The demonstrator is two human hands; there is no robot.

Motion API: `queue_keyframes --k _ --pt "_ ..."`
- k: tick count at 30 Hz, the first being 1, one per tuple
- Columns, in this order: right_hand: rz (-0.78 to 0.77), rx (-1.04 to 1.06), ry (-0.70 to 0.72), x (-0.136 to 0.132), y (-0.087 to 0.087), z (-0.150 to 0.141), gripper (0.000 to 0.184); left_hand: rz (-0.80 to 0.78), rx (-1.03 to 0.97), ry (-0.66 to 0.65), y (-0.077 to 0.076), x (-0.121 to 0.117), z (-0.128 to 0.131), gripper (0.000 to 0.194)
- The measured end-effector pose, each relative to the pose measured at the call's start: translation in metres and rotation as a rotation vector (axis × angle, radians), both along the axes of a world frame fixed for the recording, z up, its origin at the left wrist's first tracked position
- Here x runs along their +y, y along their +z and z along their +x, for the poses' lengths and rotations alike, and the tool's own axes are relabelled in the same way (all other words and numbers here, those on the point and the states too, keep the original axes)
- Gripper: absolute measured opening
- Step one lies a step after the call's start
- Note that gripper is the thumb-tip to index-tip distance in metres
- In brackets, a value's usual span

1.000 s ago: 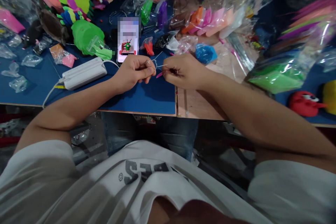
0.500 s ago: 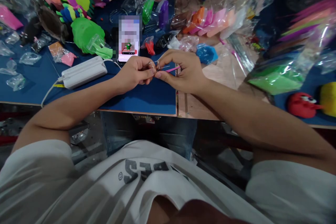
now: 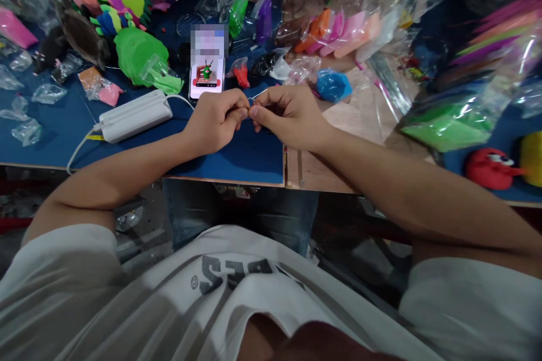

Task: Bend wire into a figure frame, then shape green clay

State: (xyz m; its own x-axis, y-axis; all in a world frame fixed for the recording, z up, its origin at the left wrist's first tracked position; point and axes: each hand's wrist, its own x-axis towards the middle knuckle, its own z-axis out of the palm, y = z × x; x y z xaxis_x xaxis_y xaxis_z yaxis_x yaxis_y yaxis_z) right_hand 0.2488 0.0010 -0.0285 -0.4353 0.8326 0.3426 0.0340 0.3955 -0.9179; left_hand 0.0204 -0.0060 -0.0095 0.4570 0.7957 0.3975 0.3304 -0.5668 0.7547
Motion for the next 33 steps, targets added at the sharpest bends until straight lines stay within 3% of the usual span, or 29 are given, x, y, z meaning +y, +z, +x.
queue_keyframes --k 9,15,22,25,28,31,33 --pt "-0.122 0.097 0.067 0.005 -0.004 0.001 0.065 -0.214 -0.112 -0.017 -0.007 0.010 0.003 0.026" --pt "-0.061 0.046 0.024 0.004 -0.004 0.000 0.063 -0.189 -0.108 -0.015 -0.009 0.007 0.005 0.027" --pt "0.079 -0.068 -0.066 -0.001 0.000 -0.003 0.048 -0.064 -0.041 0.018 -0.005 0.000 0.007 0.021" --pt "0.010 -0.028 -0.056 -0.002 0.000 -0.006 0.048 0.005 0.006 0.054 -0.003 -0.003 0.006 0.018" --pt "-0.162 0.039 0.010 -0.002 0.000 -0.006 0.054 0.032 0.034 0.071 -0.002 -0.004 0.006 0.018" --pt "-0.269 0.072 0.069 0.001 0.001 -0.002 0.053 -0.035 -0.022 0.063 -0.001 -0.001 0.006 0.019" --pt "-0.249 0.086 0.084 0.003 0.000 0.003 0.047 -0.134 -0.085 0.054 0.000 0.003 0.007 0.021"
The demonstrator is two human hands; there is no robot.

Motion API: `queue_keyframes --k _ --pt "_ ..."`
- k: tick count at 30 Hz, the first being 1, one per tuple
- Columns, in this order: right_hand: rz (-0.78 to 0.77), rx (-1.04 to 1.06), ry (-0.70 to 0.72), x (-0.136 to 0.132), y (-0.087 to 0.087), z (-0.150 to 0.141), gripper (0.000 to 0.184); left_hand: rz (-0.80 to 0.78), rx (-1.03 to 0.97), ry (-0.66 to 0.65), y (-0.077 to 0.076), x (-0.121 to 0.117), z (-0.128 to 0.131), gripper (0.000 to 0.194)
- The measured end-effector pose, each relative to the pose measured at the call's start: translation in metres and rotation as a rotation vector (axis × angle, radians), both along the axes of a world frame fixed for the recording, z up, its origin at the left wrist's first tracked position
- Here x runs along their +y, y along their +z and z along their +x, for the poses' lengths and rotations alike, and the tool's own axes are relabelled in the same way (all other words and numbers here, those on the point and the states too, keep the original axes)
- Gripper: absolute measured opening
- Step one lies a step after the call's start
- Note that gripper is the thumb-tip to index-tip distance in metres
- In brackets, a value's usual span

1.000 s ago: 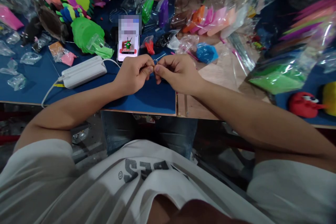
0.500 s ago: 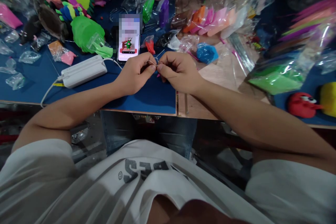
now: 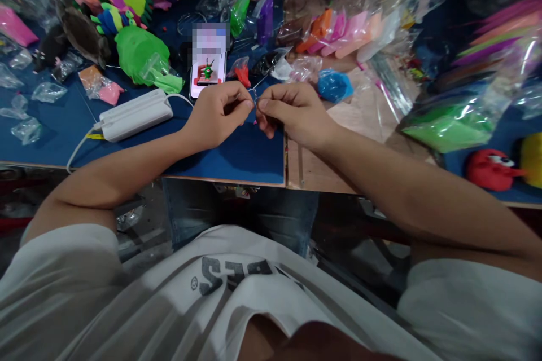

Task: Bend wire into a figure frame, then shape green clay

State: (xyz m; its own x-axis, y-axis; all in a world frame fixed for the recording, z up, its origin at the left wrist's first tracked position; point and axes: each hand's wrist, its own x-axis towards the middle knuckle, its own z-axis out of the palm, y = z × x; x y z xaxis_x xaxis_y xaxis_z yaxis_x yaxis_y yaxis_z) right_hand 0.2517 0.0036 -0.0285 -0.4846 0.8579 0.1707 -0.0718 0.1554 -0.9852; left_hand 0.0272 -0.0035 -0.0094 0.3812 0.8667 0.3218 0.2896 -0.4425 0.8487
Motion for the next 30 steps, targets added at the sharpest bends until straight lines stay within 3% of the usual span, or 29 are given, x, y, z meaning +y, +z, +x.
queue_keyframes --k 6,9,14,18,21,24,27,30 --pt "0.356 -0.078 -0.233 0.003 -0.010 0.014 0.045 -0.227 -0.112 -0.052 0.005 0.005 0.001 0.023" --pt "0.502 -0.196 -0.239 0.009 -0.012 0.022 0.040 -0.266 -0.126 -0.070 0.007 0.004 0.001 0.025" --pt "0.679 -0.353 -0.263 0.017 -0.010 0.028 0.033 -0.272 -0.110 -0.100 0.005 0.004 0.000 0.026" --pt "0.751 -0.350 -0.310 0.004 -0.006 0.019 0.037 -0.162 -0.089 -0.060 0.002 0.002 0.001 0.023" --pt "0.720 -0.261 -0.405 -0.011 -0.006 0.006 0.032 -0.079 -0.107 -0.039 0.000 0.001 0.002 0.023" --pt "0.568 -0.182 -0.452 -0.019 -0.008 -0.005 0.033 -0.070 -0.131 -0.016 -0.003 0.002 0.003 0.020" --pt "0.378 -0.101 -0.353 -0.018 -0.009 -0.010 0.040 -0.068 -0.157 -0.009 -0.004 0.005 0.003 0.018" --pt "0.294 -0.048 -0.266 -0.011 -0.011 -0.009 0.046 -0.097 -0.188 -0.020 -0.002 0.007 0.003 0.017"
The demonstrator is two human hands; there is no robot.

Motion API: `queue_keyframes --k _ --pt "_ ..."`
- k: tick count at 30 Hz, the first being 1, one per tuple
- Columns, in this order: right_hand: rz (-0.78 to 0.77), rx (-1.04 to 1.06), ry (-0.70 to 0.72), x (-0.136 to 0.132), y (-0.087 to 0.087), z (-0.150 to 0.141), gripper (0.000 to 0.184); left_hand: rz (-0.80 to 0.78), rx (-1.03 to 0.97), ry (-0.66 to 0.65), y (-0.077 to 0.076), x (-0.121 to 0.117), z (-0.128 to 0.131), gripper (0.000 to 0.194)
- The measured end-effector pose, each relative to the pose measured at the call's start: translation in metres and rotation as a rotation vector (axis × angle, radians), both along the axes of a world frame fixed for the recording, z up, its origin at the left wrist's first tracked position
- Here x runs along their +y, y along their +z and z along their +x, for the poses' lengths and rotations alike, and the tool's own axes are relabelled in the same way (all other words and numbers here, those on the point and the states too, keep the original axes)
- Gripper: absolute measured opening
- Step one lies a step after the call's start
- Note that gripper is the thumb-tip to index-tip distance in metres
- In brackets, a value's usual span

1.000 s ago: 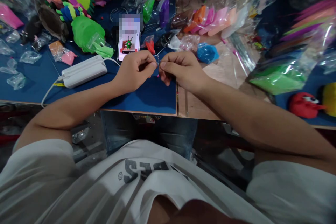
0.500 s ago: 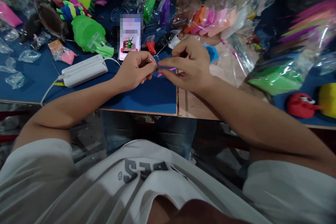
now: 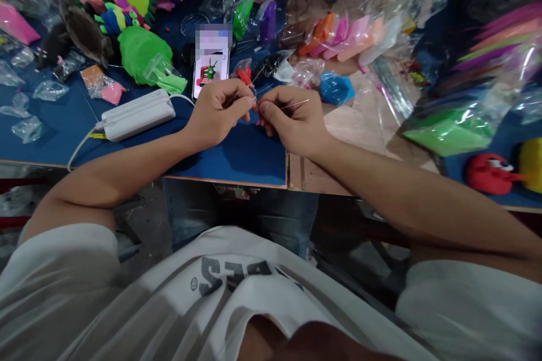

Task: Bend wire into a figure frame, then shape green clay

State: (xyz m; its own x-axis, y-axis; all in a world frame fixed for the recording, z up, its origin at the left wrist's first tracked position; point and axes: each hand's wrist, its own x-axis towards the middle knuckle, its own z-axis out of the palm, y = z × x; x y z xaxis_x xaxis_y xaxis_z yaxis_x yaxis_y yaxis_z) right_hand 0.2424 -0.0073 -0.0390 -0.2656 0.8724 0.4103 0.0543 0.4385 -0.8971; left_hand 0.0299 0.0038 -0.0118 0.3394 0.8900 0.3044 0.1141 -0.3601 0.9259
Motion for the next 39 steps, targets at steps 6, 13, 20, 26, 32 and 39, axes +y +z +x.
queue_keyframes --k 6,13,20,26,32,39 --pt "-0.010 0.003 -0.068 0.023 -0.008 0.012 0.048 -0.120 -0.017 -0.041 0.004 0.001 -0.001 0.020" --pt "0.144 -0.176 -0.055 0.032 -0.004 0.018 0.023 -0.134 -0.030 -0.069 0.005 0.001 -0.001 0.021" --pt "0.302 -0.281 -0.094 0.041 0.002 0.020 0.019 -0.201 -0.122 -0.179 0.004 -0.001 0.000 0.017" --pt "0.473 -0.441 -0.088 0.050 -0.002 0.024 0.010 -0.217 -0.067 -0.164 0.011 -0.001 -0.001 0.018" --pt "0.361 -0.397 -0.071 0.030 0.007 0.026 0.015 -0.302 -0.079 -0.099 0.010 0.002 -0.002 0.017" --pt "0.054 -0.068 0.087 0.023 0.012 0.021 0.056 -0.331 -0.073 -0.173 0.004 0.005 -0.003 0.031"
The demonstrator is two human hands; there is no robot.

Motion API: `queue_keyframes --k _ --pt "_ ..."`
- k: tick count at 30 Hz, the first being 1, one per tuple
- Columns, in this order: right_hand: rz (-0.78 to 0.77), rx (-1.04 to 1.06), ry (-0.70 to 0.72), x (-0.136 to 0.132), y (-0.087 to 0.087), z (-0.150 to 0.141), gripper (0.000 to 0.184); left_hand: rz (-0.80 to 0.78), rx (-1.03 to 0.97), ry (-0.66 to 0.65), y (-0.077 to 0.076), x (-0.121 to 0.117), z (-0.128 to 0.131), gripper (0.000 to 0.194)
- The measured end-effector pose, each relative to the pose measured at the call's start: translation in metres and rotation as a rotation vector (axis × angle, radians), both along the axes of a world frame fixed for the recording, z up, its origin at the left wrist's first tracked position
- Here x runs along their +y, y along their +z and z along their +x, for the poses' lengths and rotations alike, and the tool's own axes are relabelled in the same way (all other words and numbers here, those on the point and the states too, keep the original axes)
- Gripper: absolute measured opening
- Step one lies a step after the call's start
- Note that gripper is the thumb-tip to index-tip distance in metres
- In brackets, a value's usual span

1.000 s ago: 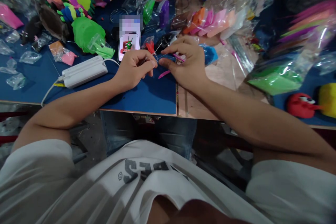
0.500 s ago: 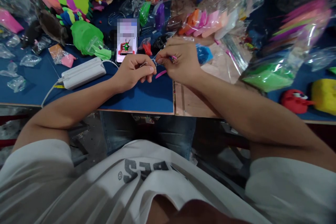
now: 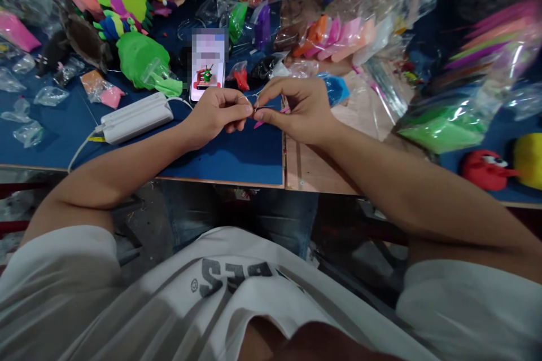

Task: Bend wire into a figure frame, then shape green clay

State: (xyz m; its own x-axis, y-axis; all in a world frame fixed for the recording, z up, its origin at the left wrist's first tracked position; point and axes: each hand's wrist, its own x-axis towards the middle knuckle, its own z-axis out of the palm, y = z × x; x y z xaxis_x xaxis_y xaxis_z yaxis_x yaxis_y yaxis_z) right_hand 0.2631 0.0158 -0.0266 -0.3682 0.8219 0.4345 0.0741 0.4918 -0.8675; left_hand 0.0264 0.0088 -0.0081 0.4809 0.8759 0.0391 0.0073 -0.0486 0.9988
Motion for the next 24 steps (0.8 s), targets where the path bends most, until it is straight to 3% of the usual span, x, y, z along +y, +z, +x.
queue_keyframes --k 6,16,24 --pt "0.019 -0.021 -0.045 -0.005 0.002 -0.004 0.046 0.006 0.029 -0.010 -0.001 0.000 -0.001 0.038" --pt "0.071 0.028 -0.111 -0.010 -0.005 -0.013 0.033 0.183 -0.007 0.027 -0.006 0.003 0.000 0.025" --pt "0.003 0.015 -0.196 -0.014 -0.007 -0.020 0.050 0.302 0.047 0.083 -0.002 0.001 -0.001 0.035"
